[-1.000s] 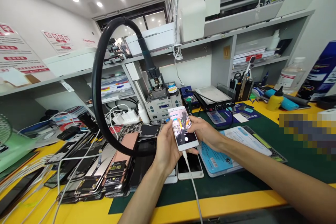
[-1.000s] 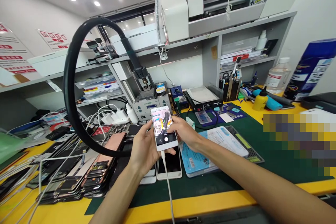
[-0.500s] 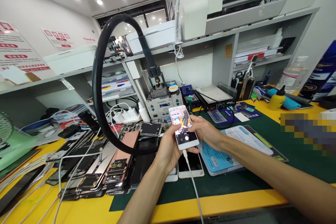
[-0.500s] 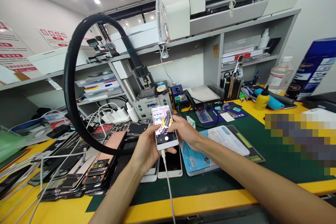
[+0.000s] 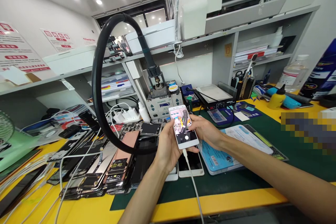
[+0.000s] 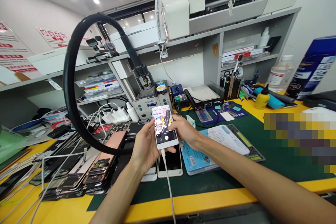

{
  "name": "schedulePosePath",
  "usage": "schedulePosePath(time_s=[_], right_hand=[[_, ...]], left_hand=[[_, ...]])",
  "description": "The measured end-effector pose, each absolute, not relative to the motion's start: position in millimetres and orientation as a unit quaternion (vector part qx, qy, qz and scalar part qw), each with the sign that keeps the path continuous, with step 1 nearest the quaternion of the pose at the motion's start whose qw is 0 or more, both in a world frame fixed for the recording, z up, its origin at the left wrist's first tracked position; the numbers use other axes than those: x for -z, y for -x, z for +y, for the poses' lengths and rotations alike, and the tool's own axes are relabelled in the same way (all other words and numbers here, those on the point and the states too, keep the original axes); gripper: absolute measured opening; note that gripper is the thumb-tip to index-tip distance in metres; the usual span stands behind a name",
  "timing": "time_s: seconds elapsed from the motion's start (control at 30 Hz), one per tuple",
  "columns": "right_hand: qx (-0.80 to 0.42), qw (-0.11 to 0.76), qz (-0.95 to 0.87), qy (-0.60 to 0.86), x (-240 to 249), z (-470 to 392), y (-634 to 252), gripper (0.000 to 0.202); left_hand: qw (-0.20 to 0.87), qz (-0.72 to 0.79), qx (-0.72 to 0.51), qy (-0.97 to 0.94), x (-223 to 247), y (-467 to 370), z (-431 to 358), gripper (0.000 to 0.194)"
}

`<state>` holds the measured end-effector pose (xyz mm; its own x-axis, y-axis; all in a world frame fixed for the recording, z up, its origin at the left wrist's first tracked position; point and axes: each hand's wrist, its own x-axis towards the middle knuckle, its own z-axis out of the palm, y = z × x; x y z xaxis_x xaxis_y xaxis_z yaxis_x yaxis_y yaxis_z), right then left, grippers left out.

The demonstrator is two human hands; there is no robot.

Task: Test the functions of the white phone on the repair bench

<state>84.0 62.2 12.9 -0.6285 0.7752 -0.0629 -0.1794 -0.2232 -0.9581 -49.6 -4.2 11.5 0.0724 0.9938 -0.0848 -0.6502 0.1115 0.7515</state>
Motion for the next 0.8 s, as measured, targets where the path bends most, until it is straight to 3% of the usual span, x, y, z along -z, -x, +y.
schedulePosePath(time_s=[0.2, 0.3, 0.43, 0.63, 0.8], right_hand=[[-0.689, 0.366, -0.54, 0.316, -6, 65, -81, 0.045], [-0.579, 0.427, -0.61, 0.333, -3, 66, -81, 0.049], [-0.41, 0.497, -0.688, 0.335, 2, 66, -84, 0.032], [-0.31, 0.492, -0.749, 0.317, 10, 64, -84, 0.021], [-0.288, 0.458, -0.779, 0.318, 13, 65, -83, 0.03]], left_hand=[[0.675, 0.308, -0.61, -0.277, -10, 51, -4, 0.05], [0.665, 0.304, -0.62, -0.284, -11, 52, -4, 0.05], [0.661, 0.299, -0.627, -0.285, -12, 53, -5, 0.051], [0.659, 0.3, -0.628, -0.286, -13, 54, -5, 0.052], [0.664, 0.298, -0.628, -0.275, -9, 57, -4, 0.052]])
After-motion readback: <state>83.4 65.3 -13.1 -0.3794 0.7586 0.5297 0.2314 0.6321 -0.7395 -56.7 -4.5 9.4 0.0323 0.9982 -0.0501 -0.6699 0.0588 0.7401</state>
